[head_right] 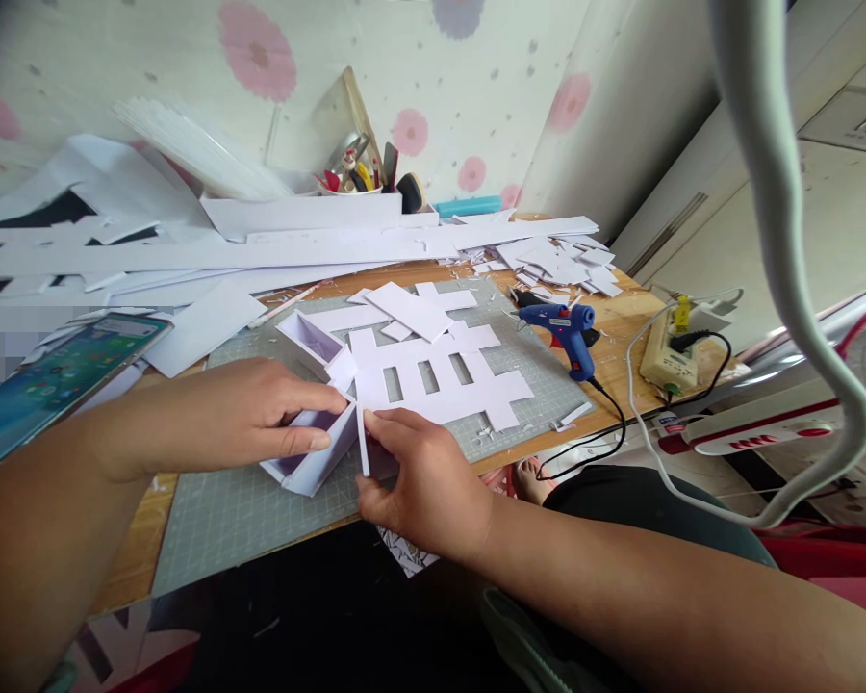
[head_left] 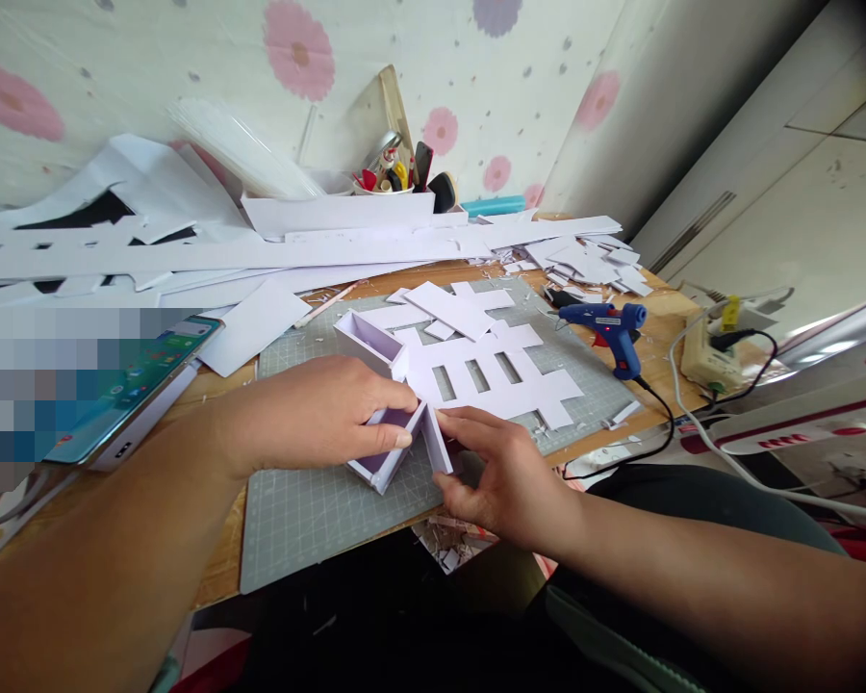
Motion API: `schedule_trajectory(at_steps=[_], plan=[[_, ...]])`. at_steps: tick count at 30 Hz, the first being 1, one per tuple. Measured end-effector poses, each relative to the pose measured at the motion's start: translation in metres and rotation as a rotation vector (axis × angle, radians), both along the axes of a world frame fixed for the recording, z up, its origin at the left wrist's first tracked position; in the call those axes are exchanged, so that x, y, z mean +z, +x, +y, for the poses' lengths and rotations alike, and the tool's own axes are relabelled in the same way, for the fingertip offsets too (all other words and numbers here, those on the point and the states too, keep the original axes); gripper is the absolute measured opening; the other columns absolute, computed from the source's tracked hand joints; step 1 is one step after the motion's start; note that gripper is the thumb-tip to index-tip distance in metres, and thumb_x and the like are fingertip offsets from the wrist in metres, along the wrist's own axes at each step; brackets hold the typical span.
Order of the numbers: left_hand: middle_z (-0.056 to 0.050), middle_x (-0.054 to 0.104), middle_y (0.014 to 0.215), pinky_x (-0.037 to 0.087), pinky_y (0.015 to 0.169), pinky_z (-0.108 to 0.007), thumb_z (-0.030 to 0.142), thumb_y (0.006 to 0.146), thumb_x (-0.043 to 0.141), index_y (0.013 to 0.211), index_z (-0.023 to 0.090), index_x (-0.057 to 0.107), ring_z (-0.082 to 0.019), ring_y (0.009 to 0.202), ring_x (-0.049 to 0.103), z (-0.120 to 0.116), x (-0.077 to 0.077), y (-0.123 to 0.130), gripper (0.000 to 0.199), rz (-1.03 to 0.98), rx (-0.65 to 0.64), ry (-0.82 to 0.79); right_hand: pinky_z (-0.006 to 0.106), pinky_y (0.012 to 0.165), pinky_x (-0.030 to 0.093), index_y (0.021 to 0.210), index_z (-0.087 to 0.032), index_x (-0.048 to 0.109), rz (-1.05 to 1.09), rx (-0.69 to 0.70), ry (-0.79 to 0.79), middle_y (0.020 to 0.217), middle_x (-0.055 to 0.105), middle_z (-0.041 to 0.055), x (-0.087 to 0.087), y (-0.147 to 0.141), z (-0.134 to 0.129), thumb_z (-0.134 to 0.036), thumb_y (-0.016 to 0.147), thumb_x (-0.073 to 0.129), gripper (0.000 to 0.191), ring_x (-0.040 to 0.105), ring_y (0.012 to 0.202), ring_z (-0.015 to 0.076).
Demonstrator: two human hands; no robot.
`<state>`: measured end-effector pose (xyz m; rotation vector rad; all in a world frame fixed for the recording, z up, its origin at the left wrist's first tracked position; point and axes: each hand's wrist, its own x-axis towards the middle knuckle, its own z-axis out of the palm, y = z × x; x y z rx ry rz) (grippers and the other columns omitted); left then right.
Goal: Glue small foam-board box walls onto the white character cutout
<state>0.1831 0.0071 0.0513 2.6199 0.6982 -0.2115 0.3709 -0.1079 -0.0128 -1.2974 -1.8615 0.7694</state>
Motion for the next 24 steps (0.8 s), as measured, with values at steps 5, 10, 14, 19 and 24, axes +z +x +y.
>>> schedule_trajectory(at_steps=[5,10,14,19,24], plan=[[0.001,0.071,0.075,0.037,0.058,-0.026,0.036,0.091,0.054,0.099,0.031,0.075,-0.016,0.064,0.061,0.0001,0.0007,-0.0008,0.023,0.012,-0.017,0.0,0.037,0.093,0.056,0.099,-0.014,0.067,-0.002,0.004,0.03,0.102,0.071,0.0137,-0.0009,0.0008,0.0006,-0.019,0.079,0.058,0.023,0.069,0.102,0.0251],[0.002,0.07,0.073,0.036,0.058,-0.026,0.035,0.091,0.053,0.097,0.03,0.074,-0.016,0.064,0.061,-0.001,0.0012,-0.0005,0.023,0.013,-0.024,0.002,0.038,0.089,0.056,0.1,-0.011,0.068,0.01,0.011,0.045,0.099,0.069,0.0152,-0.0025,0.0003,0.0011,-0.02,0.079,0.058,0.024,0.069,0.099,0.0263],[0.002,0.07,0.073,0.034,0.057,-0.027,0.035,0.091,0.053,0.096,0.029,0.073,-0.016,0.064,0.06,-0.0023,0.0012,0.0005,0.022,0.047,-0.008,0.027,0.038,0.087,0.056,0.1,-0.009,0.068,0.015,0.016,0.045,0.099,0.069,0.0161,-0.0021,0.0,0.0011,-0.019,0.079,0.058,0.026,0.068,0.097,0.0265],[0.002,0.069,0.075,0.03,0.057,-0.028,0.034,0.092,0.051,0.094,0.028,0.072,-0.017,0.066,0.059,-0.0031,0.0013,0.0007,0.022,0.093,-0.002,0.034,0.038,0.086,0.056,0.106,-0.007,0.068,-0.003,0.019,0.024,0.102,0.069,0.0169,0.0003,0.0003,0.0006,-0.019,0.078,0.057,0.032,0.068,0.096,0.0264],[0.002,0.067,0.074,0.028,0.057,-0.028,0.034,0.091,0.051,0.088,0.026,0.069,-0.016,0.065,0.056,-0.0049,0.0036,0.0018,0.02,0.12,0.016,0.044,0.039,0.087,0.056,0.105,-0.007,0.068,-0.011,0.025,0.02,0.101,0.069,0.0177,0.001,0.0004,0.0014,-0.02,0.078,0.057,0.031,0.068,0.098,0.0274]])
